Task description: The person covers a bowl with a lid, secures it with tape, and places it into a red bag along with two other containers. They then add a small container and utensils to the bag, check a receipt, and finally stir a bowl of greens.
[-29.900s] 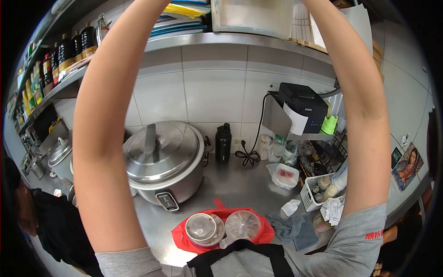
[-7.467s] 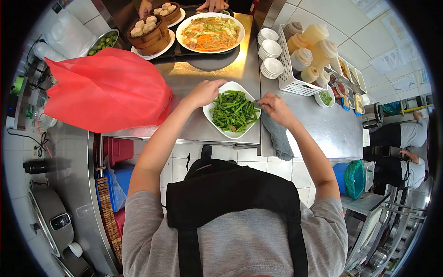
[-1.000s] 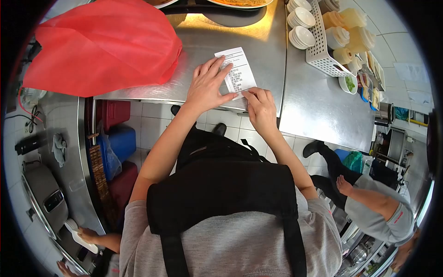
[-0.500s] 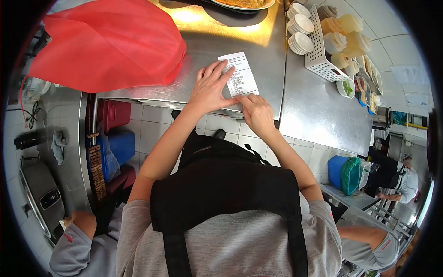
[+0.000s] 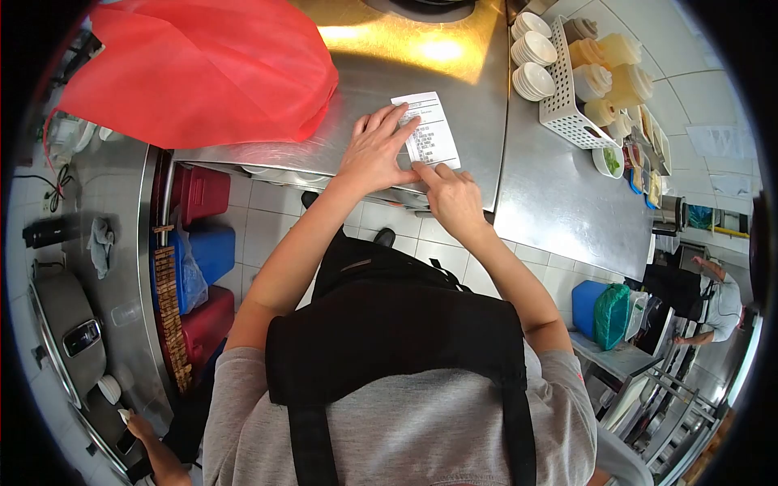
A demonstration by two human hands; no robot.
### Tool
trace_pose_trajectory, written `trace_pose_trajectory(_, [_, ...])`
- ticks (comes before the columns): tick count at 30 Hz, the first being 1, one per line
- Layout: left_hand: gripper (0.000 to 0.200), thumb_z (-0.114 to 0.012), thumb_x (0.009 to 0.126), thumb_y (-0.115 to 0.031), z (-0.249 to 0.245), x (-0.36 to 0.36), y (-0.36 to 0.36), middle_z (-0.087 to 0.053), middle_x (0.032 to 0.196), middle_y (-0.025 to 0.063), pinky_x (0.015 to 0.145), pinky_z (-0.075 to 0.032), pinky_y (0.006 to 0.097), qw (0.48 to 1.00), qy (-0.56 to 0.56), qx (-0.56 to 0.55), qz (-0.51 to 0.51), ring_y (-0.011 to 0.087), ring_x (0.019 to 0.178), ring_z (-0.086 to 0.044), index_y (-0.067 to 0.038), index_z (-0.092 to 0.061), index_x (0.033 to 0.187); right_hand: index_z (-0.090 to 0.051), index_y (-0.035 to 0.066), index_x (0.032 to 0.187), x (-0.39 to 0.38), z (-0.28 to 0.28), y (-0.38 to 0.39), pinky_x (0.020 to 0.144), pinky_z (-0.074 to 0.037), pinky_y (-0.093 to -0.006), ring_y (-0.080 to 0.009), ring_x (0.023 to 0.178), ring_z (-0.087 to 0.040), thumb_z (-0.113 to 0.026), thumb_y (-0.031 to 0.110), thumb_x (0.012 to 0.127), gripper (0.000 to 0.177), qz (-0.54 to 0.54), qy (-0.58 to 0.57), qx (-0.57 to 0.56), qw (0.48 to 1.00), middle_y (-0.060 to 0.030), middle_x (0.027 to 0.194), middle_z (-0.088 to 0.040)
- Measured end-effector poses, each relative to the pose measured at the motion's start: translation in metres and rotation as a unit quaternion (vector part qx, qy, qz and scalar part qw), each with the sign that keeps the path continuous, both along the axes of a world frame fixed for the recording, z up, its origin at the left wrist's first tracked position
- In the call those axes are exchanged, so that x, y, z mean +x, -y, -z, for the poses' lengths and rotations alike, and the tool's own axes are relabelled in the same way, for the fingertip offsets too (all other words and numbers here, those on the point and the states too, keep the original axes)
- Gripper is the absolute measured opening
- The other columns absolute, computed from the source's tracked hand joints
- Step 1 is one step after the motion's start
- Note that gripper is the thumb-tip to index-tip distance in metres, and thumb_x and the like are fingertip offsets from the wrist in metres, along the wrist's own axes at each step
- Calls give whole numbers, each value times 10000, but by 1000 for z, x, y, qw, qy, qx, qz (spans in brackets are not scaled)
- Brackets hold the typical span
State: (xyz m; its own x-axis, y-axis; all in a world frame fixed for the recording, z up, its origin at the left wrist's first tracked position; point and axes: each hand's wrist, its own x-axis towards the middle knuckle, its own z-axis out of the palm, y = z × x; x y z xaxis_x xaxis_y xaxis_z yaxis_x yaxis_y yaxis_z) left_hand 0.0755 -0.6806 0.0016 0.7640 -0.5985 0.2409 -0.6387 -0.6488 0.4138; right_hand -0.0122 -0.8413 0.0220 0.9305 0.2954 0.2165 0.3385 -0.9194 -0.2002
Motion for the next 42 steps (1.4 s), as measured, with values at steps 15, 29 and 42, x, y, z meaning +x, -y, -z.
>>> trace_pose_trajectory(15, [853, -744, 576, -486, 1, 0, 0, -349, 1380, 117, 1022, -238, 450, 1000, 6, -12, 3, 253, 1284, -283, -88, -466, 1277, -583, 146, 1081, 3, -5, -5, 577, -445, -361, -232, 579, -589, -574, 22, 678, 422, 13, -26, -58, 998, -48, 752, -598])
trace_pose_trajectory(29, [742, -693, 679, -413, 5, 0, 0, -341, 1394, 104, 1024, -248, 438, 999, 13, -33, -6, 265, 1277, -298, -86, -439, 1295, -598, 128, 1026, 7, -4, 11, 559, -435, -350, -227, 579, -597, -589, 51, 692, 343, 55, 14, -51, 997, -48, 736, -606])
trace_pose_trajectory(42, [752, -680, 677, -440, 4, 0, 0, -353, 1383, 120, 1028, -235, 430, 999, 14, -33, -7, 259, 1284, -284, -59, -449, 1282, -601, 125, 979, 13, -10, 15, 576, -417, -371, -230, 578, -601, -568, 49, 691, 300, 93, -5, -105, 990, -46, 715, -598])
